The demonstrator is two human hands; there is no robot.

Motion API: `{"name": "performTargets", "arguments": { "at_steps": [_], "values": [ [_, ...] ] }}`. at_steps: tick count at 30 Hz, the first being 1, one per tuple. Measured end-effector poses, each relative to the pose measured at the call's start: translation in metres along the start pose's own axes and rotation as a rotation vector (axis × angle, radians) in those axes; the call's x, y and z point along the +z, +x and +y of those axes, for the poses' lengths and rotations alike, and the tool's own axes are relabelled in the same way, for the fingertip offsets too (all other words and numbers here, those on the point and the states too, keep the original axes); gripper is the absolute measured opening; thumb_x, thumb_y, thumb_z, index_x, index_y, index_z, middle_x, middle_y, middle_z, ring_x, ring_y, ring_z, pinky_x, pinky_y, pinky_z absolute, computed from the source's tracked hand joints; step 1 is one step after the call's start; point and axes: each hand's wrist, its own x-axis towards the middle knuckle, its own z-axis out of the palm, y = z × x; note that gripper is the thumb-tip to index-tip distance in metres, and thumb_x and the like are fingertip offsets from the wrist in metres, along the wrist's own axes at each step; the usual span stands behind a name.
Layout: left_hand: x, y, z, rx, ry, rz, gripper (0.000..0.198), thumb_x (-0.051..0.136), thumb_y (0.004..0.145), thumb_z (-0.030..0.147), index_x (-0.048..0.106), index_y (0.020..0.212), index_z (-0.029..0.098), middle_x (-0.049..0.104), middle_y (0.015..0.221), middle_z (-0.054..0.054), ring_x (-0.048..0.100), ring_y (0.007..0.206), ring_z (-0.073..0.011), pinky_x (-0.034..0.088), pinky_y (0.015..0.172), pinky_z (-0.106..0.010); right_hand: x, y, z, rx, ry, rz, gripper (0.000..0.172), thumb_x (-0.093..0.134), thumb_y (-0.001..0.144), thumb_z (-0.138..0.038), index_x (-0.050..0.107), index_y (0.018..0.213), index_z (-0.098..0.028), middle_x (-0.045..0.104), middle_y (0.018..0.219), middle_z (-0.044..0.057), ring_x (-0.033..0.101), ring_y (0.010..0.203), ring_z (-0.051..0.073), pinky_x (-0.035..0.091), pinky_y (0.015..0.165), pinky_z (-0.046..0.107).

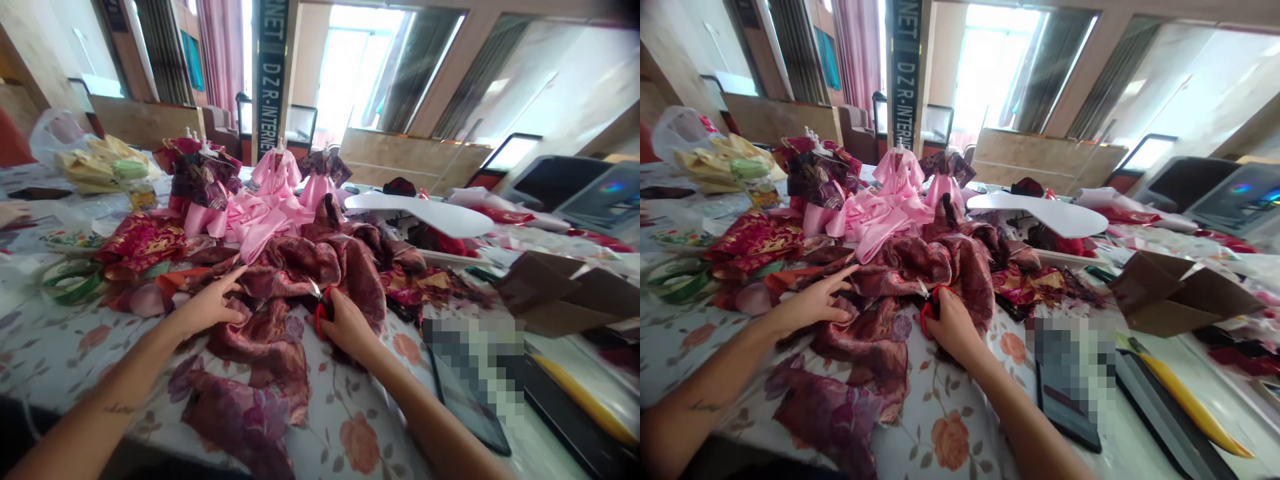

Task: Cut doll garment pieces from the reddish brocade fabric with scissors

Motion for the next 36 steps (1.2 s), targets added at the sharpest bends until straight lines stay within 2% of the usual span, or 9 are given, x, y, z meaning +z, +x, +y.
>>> {"name": "performTargets", "arguments": {
  "at_steps": [1, 4, 7, 10, 14, 20, 24, 29, 36],
  "values": [
    [0.001, 0.009, 0.002, -0.008, 0.016, -0.059, 0.099, 0.074, 0.057, 0.009, 0.031, 0.144, 0.031, 0.062, 0.115, -0.009, 0.06, 0.061, -0.0097, 0.047, 0.059, -0.023, 0.002, 0.008, 0.004, 0.008, 0.005, 0.016, 0.017, 0.058, 0.071, -0.025, 0.043, 0.078, -0.021, 0.058, 0.08, 0.005, 0.053, 0.073, 0.02, 0.039, 0.066, 0.029],
    [0.009, 0.05, 0.005, 0.017, 0.063, -0.13, 0.086, 0.073, 0.055, 0.008, 0.048, 0.136, 0.019, 0.07, 0.082, -0.005, 0.057, 0.056, -0.0122, 0.043, 0.053, -0.022, 0.006, 0.039, 0.018, 0.042, 0.027, 0.072, 0.02, 0.057, 0.076, -0.033, 0.047, 0.087, -0.019, 0.061, 0.083, 0.005, 0.055, 0.072, 0.02, 0.041, 0.065, 0.028],
    [0.015, 0.1, 0.006, 0.077, 0.027, -0.088, 0.088, 0.075, 0.051, 0.007, 0.05, 0.135, 0.018, 0.072, 0.091, -0.006, 0.062, 0.07, -0.0164, 0.047, 0.064, -0.025, 0.009, 0.072, 0.032, 0.071, 0.026, 0.114, 0.025, 0.057, 0.08, -0.036, 0.051, 0.095, -0.016, 0.064, 0.087, 0.006, 0.058, 0.075, 0.019, 0.042, 0.067, 0.028],
    [0.011, 0.142, 0.003, 0.121, -0.004, -0.01, 0.091, 0.075, 0.056, 0.012, 0.041, 0.14, 0.014, 0.071, 0.097, -0.008, 0.063, 0.079, -0.0186, 0.048, 0.073, -0.028, 0.01, 0.101, 0.045, 0.079, 0.003, 0.125, 0.027, 0.059, 0.083, -0.033, 0.055, 0.101, -0.014, 0.065, 0.091, 0.007, 0.06, 0.08, 0.019, 0.045, 0.072, 0.029],
    [0.0, 0.167, -0.004, 0.175, 0.006, 0.093, 0.08, 0.075, 0.06, 0.016, 0.047, 0.135, 0.013, 0.067, 0.11, -0.009, 0.062, 0.092, -0.0204, 0.047, 0.085, -0.032, 0.01, 0.134, 0.058, 0.101, -0.026, 0.11, 0.029, 0.058, 0.09, -0.032, 0.057, 0.112, -0.014, 0.063, 0.106, 0.007, 0.062, 0.09, 0.019, 0.051, 0.079, 0.037],
    [0.001, 0.162, -0.01, 0.218, 0.139, 0.244, 0.027, 0.067, 0.08, 0.026, 0.063, 0.103, 0.012, 0.066, 0.099, -0.006, 0.061, 0.092, -0.02, 0.047, 0.087, -0.042, 0.008, 0.166, 0.059, 0.127, -0.066, 0.097, 0.031, 0.056, 0.092, -0.031, 0.056, 0.118, -0.015, 0.059, 0.117, 0.008, 0.061, 0.097, 0.021, 0.053, 0.081, 0.041],
    [0.009, 0.152, -0.01, 0.253, 0.163, 0.336, 0.03, 0.07, 0.075, 0.027, 0.063, 0.1, 0.012, 0.065, 0.093, -0.005, 0.06, 0.09, -0.02, 0.045, 0.087, -0.039, 0.002, 0.157, 0.047, 0.139, -0.142, 0.124, 0.03, 0.056, 0.092, -0.033, 0.056, 0.117, -0.015, 0.06, 0.115, 0.008, 0.061, 0.097, 0.021, 0.052, 0.082, 0.041],
    [0.017, 0.131, -0.006, 0.23, 0.082, 0.279, 0.059, 0.073, 0.066, 0.034, 0.056, 0.117, 0.01, 0.066, 0.087, -0.006, 0.06, 0.086, -0.0211, 0.045, 0.08, -0.033, -0.011, 0.116, 0.025, 0.182, -0.271, 0.15, 0.035, 0.04, 0.096, -0.033, 0.058, 0.116, -0.011, 0.067, 0.106, 0.018, 0.063, 0.097, 0.026, 0.044, 0.078, 0.033],
    [0.029, 0.088, 0.007, 0.184, 0.011, -0.001, 0.062, 0.073, 0.06, 0.019, 0.056, 0.119, 0.02, 0.067, 0.084, -0.001, 0.06, 0.073, -0.0167, 0.045, 0.061, -0.024, -0.036, 0.02, 0.013, 0.114, -0.4, -0.069, 0.022, 0.055, 0.082, -0.029, 0.07, 0.073, -0.015, 0.071, 0.076, 0.013, 0.064, 0.072, 0.024, 0.034, 0.06, 0.029]
  ]
}}
